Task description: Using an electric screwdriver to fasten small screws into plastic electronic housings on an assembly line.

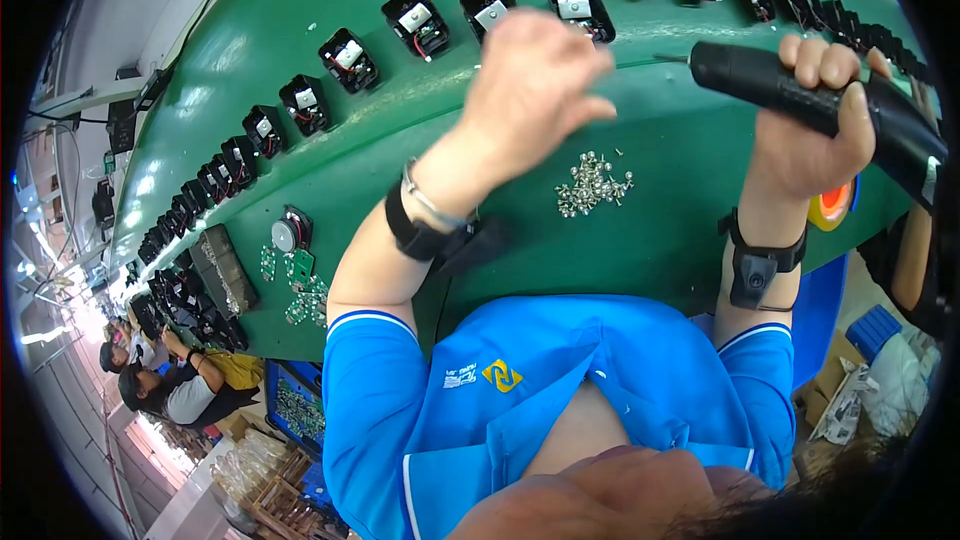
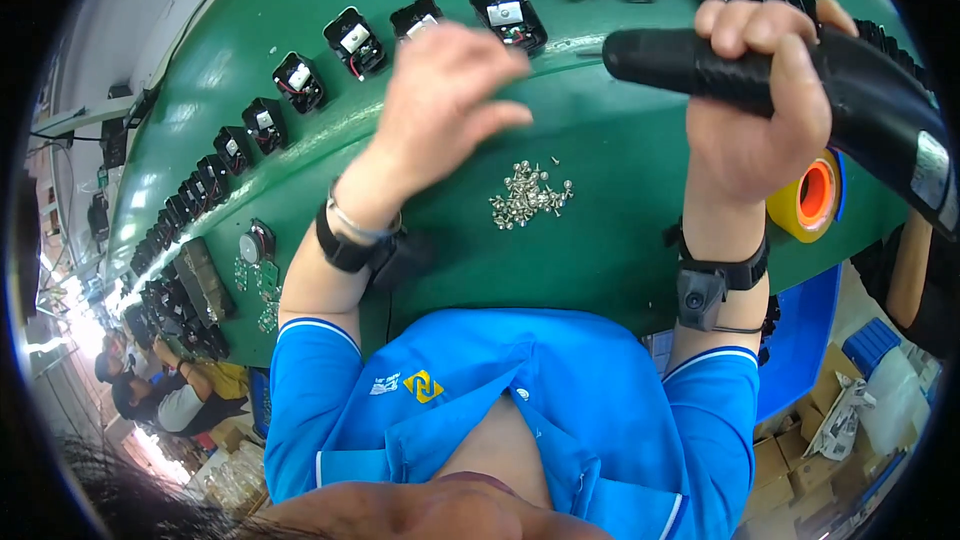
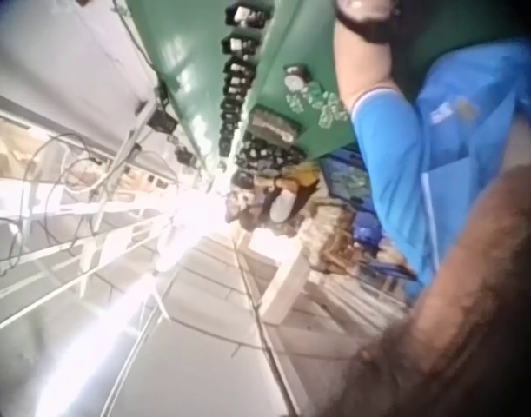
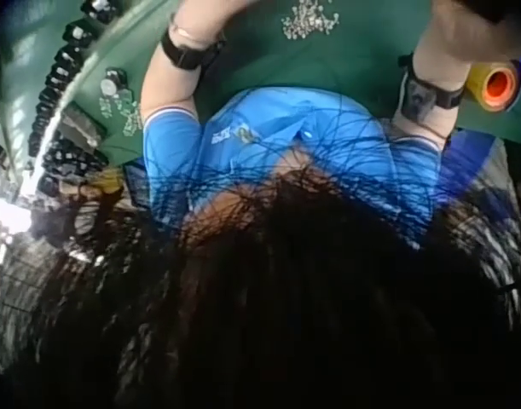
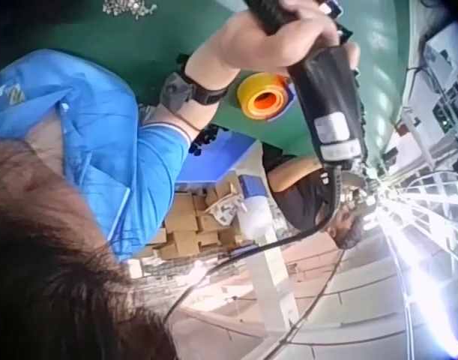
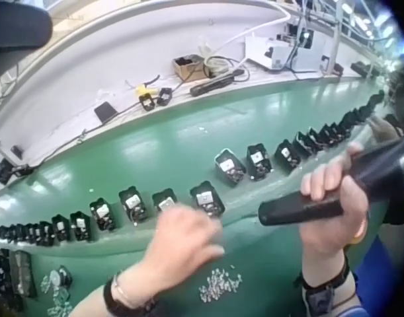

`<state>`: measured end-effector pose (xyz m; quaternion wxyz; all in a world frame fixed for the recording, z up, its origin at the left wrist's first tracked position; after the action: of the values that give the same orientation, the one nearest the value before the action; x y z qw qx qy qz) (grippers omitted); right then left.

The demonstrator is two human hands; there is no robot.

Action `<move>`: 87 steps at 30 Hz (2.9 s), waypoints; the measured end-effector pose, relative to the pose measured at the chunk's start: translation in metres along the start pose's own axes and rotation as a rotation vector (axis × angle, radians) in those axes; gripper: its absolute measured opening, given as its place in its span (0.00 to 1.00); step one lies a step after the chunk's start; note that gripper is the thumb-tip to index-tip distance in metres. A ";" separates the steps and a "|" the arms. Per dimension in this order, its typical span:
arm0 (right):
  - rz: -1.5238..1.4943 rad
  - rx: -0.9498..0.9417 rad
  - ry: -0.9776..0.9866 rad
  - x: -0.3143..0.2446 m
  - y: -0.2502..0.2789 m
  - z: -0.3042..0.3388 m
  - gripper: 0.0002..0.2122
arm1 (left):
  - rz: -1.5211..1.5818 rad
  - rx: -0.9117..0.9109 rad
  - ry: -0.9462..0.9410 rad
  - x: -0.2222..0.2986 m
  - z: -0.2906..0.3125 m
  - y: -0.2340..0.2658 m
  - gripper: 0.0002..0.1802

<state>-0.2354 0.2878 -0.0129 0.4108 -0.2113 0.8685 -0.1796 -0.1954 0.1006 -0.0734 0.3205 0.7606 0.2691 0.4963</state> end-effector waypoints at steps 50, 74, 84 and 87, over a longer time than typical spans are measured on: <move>-0.250 -0.030 -0.098 -0.019 -0.001 0.007 0.19 | 1.267 -0.477 0.725 0.012 0.013 -0.039 0.11; -0.239 -0.163 -0.022 -0.020 0.001 0.002 0.20 | 1.566 -0.585 0.838 0.019 0.015 -0.056 0.20; -0.269 0.006 -0.007 -0.032 0.016 -0.011 0.15 | -0.027 0.143 0.141 -0.002 -0.032 0.001 0.25; -0.185 0.028 0.032 -0.030 0.022 -0.012 0.16 | -0.274 0.181 0.163 -0.012 -0.056 -0.025 0.34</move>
<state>-0.2323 0.3237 0.0031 0.3814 -0.2820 0.8491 -0.2324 -0.2540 0.1208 -0.0825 0.2924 0.7000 0.4389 0.4815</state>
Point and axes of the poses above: each hand's wrist, its own z-axis away from the middle knuckle, its own y-axis out of the back of the hand, x = y × z, the point moved 3 cm from there along -z, towards the middle knuckle, and after that the axes turned 13 degrees about y, right-handed, at the moved point
